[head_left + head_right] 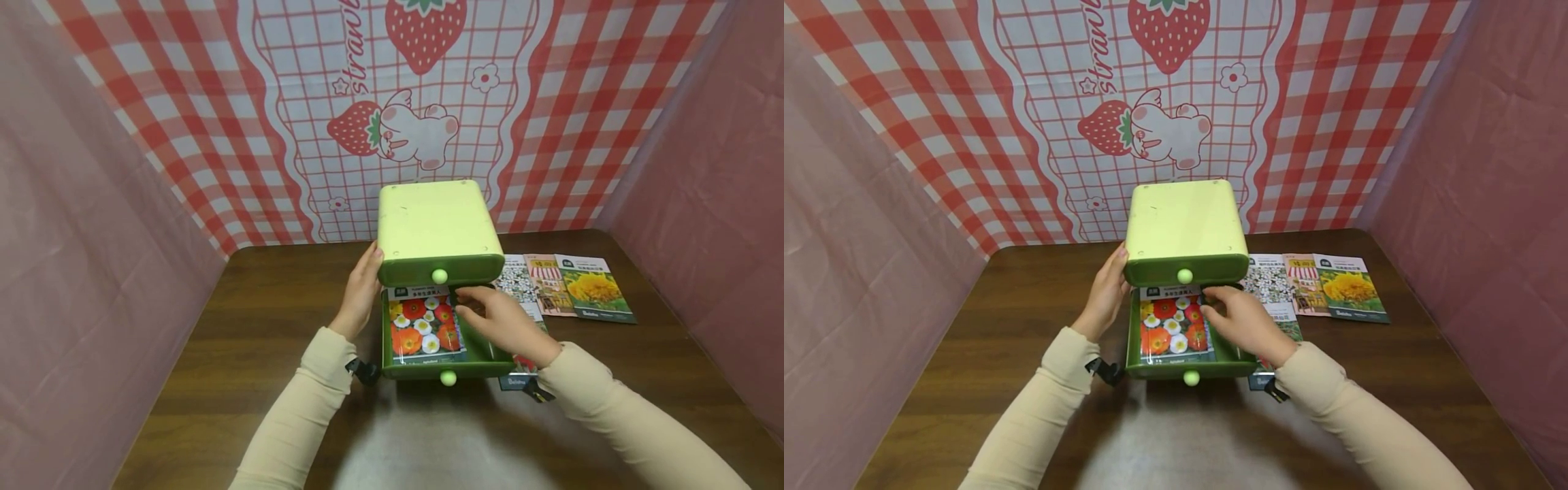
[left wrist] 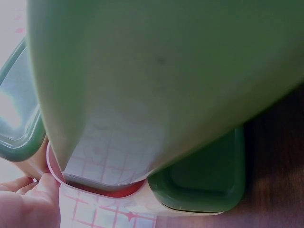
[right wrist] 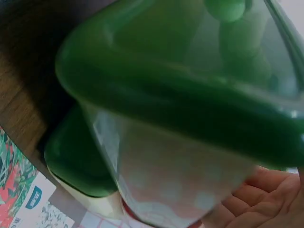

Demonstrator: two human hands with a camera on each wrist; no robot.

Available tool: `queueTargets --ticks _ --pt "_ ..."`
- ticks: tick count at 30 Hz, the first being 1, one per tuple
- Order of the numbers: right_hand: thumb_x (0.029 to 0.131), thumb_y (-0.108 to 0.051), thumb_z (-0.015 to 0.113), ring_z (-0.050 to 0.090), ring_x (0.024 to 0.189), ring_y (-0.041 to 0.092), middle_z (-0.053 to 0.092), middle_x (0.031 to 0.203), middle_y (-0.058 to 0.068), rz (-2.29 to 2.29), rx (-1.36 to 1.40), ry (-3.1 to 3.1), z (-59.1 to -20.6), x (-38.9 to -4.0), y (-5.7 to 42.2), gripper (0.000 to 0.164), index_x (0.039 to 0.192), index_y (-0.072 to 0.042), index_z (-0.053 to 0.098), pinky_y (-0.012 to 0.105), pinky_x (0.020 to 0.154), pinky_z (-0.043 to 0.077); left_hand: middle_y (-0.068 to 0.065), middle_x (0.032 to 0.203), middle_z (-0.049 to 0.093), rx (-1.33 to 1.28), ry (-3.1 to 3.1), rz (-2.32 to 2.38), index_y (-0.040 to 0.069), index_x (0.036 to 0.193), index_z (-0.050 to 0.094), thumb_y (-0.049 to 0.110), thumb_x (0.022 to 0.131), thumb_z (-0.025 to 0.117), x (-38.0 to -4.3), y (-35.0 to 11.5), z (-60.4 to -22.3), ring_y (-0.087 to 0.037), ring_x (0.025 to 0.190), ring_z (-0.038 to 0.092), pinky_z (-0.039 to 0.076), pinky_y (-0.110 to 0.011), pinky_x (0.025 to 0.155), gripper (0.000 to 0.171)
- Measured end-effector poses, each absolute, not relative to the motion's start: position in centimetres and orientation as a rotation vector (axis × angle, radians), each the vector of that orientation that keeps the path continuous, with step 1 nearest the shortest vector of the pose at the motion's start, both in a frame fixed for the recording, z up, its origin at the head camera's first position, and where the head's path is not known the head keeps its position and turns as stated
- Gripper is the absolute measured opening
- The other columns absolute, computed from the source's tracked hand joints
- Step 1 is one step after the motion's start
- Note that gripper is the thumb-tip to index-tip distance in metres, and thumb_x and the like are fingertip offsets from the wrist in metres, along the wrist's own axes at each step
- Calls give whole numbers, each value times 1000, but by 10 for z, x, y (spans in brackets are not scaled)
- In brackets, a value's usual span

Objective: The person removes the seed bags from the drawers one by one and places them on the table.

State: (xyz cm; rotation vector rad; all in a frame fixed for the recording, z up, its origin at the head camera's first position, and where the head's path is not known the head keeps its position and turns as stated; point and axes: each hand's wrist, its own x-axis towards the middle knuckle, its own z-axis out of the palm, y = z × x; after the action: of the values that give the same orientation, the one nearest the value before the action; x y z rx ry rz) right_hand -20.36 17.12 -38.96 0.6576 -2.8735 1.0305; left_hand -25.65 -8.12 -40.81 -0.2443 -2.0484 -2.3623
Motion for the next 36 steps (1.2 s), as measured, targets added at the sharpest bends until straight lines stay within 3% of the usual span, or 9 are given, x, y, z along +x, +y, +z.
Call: queueTargets --ticks 5,10,18,27,36 --pt "98 -26 60 62 114 34 57 135 21 942 728 -2914 -395 -205 164 52 140 3 49 50 91 54 2 159 33 -235 -2041 -2373 23 154 33 47 102 43 -257 -81 -408 -20 143 37 33 -46 118 58" --pt "96 -33 62 56 124 36 47 144 23 772 770 -2999 -401 -209 156 63 146 0 42 53 98 51 2 159 32 -236 -2042 -2372 24 154 33 48 102 43 -257 -81 -408 -20 143 37 33 -46 118 58" --pt "94 -34 66 52 128 38 46 144 26 626 855 -3039 -410 -213 149 72 148 3 37 52 105 46 4 159 32 -247 -2060 -2358 26 154 33 49 102 42 -257 -80 -407 -19 143 36 33 -45 118 58" --pt "91 -38 68 32 141 48 29 154 32 536 925 -3088 -413 -212 150 82 150 6 31 57 116 32 2 159 33 -250 -2051 -2357 24 154 33 48 102 42 -257 -80 -407 -20 143 37 33 -45 118 58" --pt "91 -39 68 35 139 50 33 152 32 500 1015 -3042 -416 -214 151 79 150 2 34 59 113 34 3 159 32 -236 -2056 -2357 24 154 32 47 103 41 -257 -80 -408 -18 145 34 32 -43 119 57"
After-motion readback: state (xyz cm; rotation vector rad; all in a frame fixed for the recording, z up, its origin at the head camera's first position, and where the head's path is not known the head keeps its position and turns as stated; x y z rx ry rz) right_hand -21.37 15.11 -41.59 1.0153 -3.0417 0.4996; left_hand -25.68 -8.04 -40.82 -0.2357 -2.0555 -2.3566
